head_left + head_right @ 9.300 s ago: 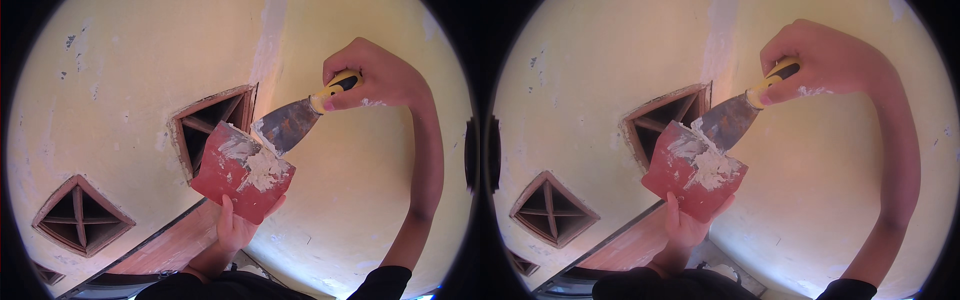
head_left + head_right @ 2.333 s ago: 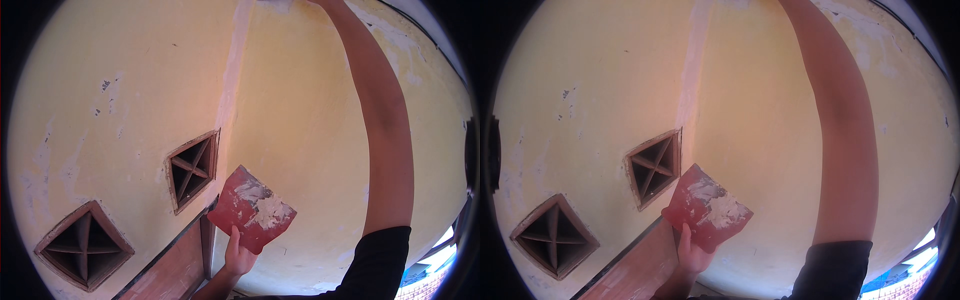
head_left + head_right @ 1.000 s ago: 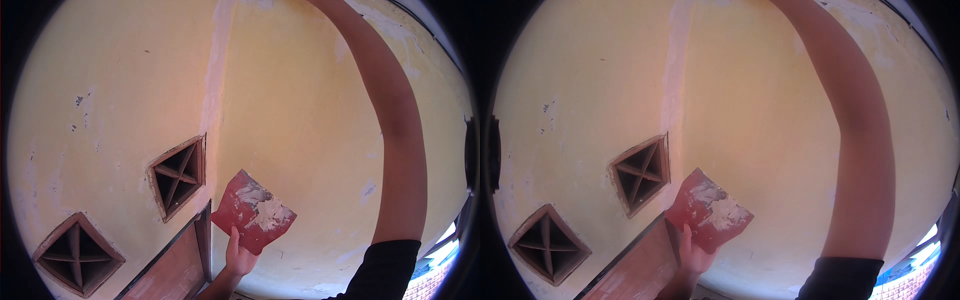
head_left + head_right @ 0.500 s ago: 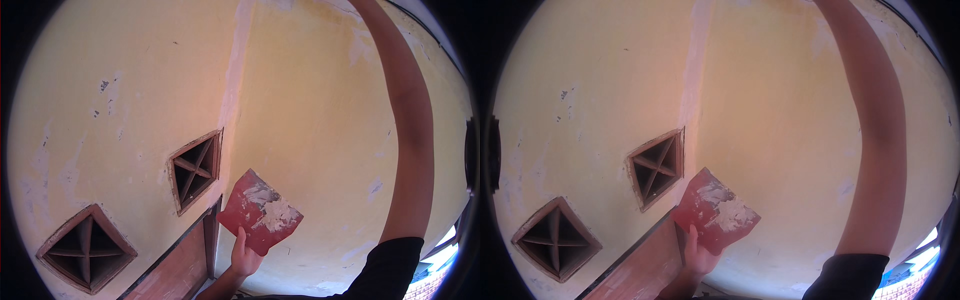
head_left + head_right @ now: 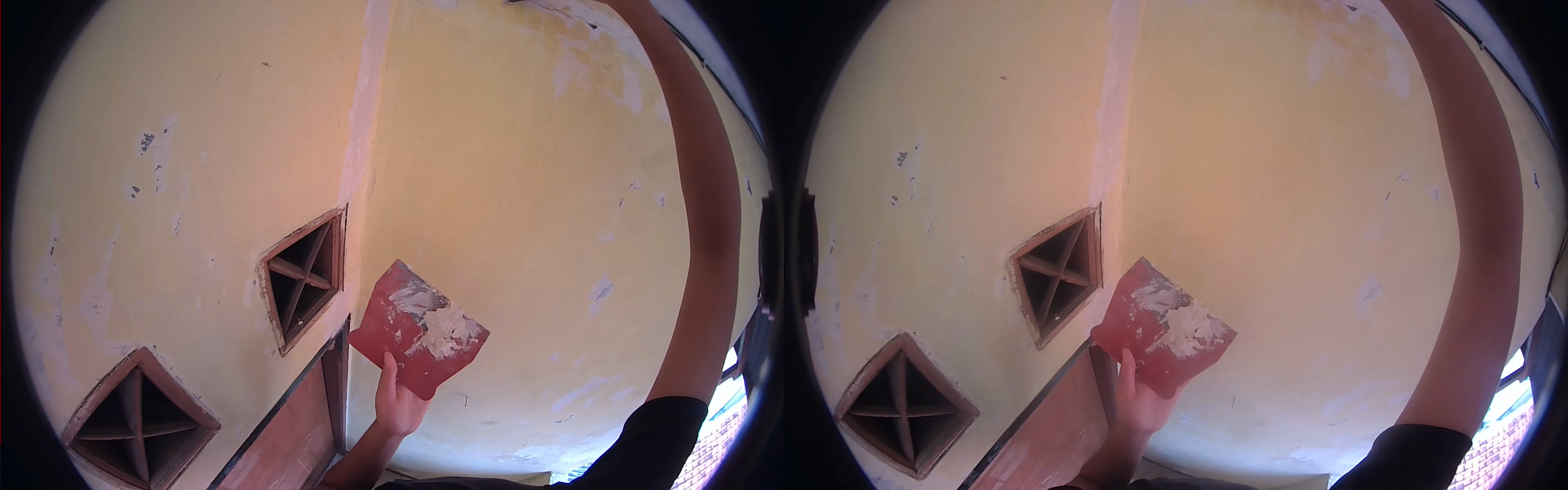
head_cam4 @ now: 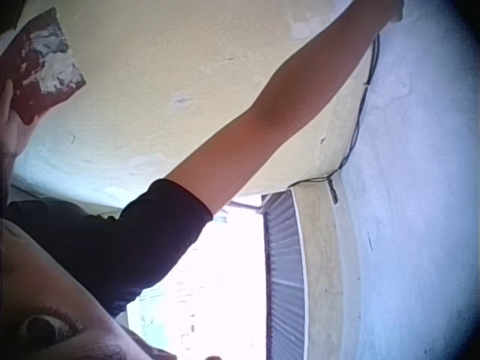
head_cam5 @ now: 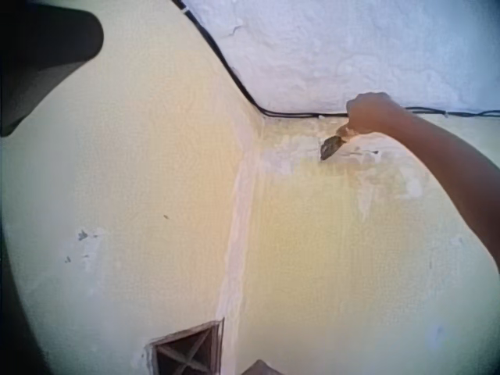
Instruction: The person patches a ceiling corner with putty using a scraper.
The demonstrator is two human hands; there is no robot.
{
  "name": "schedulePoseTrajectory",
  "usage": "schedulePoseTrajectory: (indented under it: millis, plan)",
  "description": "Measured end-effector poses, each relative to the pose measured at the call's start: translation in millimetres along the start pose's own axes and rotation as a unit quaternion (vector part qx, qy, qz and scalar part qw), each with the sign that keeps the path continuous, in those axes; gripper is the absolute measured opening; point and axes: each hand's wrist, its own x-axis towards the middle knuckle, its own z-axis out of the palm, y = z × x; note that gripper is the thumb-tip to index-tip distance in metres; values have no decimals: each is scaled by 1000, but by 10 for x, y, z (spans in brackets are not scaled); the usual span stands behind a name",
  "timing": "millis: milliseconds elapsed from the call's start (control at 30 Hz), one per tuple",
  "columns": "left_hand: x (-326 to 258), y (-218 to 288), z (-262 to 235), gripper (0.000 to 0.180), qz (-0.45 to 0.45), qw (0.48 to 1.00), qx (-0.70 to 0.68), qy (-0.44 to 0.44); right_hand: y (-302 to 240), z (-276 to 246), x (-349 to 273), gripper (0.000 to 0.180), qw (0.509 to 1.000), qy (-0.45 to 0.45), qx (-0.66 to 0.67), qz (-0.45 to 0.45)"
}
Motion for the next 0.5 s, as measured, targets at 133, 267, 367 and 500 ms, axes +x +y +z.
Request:
schedulePoseTrajectory:
  millis: [133,267,367,500]
  plan:
    - [-104,19,160,69,8,1000,13,-12,-97,-136,73,68,992,86,94,3]
    - [-179,-36,317,62,17,999,-25,-14,-672,81,372,60,980,83,178,-43]
    - [-187,-114,345,62,38,999,-29,-7,-896,348,470,60,983,60,164,-50]
    - [-12,-99,158,63,44,998,-45,0,-465,531,373,62,996,8,88,-16]
